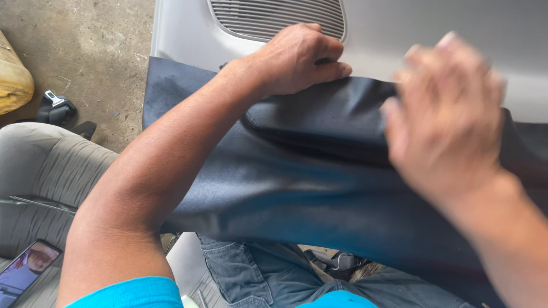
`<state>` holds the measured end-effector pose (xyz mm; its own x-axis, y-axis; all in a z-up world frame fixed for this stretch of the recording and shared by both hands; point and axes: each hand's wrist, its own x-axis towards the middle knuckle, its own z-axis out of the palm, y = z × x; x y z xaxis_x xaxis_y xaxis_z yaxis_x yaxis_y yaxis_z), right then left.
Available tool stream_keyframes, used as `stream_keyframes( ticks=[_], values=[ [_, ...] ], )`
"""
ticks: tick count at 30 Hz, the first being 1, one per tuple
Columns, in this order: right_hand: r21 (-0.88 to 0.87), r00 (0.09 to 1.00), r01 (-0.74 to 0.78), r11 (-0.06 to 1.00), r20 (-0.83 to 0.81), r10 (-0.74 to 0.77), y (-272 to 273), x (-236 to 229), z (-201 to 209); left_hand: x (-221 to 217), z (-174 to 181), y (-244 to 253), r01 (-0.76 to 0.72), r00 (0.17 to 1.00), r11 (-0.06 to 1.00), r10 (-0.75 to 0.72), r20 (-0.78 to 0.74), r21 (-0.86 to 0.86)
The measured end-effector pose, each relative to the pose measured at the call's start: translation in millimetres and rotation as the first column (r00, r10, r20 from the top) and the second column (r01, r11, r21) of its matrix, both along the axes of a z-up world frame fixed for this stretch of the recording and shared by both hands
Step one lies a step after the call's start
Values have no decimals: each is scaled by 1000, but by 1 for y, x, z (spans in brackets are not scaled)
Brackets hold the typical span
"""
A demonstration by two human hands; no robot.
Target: The person applies a piece of dark upholstery material to a car door panel, smoothing it by hand and pressing it into the contours.
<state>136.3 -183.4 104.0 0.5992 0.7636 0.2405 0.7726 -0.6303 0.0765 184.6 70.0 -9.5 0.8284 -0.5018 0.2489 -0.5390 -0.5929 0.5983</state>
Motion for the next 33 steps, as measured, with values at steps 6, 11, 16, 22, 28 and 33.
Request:
stream_keyframes(
  ticks=[6, 11, 16, 22, 28, 33],
  values=[
    [158, 955, -241, 958, -139, 263, 56, -69, -48, 2, 1, 0, 21, 1000, 998, -21, 4, -66],
    [47, 958, -279, 959, -58, 282, 88, -70, -84, 0, 3, 1, -1, 994, 998, -6, -109, -61],
    [162, 957, -212, 964, -167, 239, 98, -69, -89, 2, 6, -3, -6, 992, 998, -2, -124, -60],
    [93, 977, -162, 982, -126, 173, 61, -61, -68, 1, 6, -3, -3, 1000, 1000, 3, -6, -5],
    [192, 964, -152, 970, -189, 189, 93, -65, -78, -6, 11, -1, -65, 995, 997, 67, -77, 35],
    [189, 969, -174, 966, -145, 202, 69, -60, -76, -3, 13, 0, -40, 995, 999, 42, -88, 21]
  ],
)
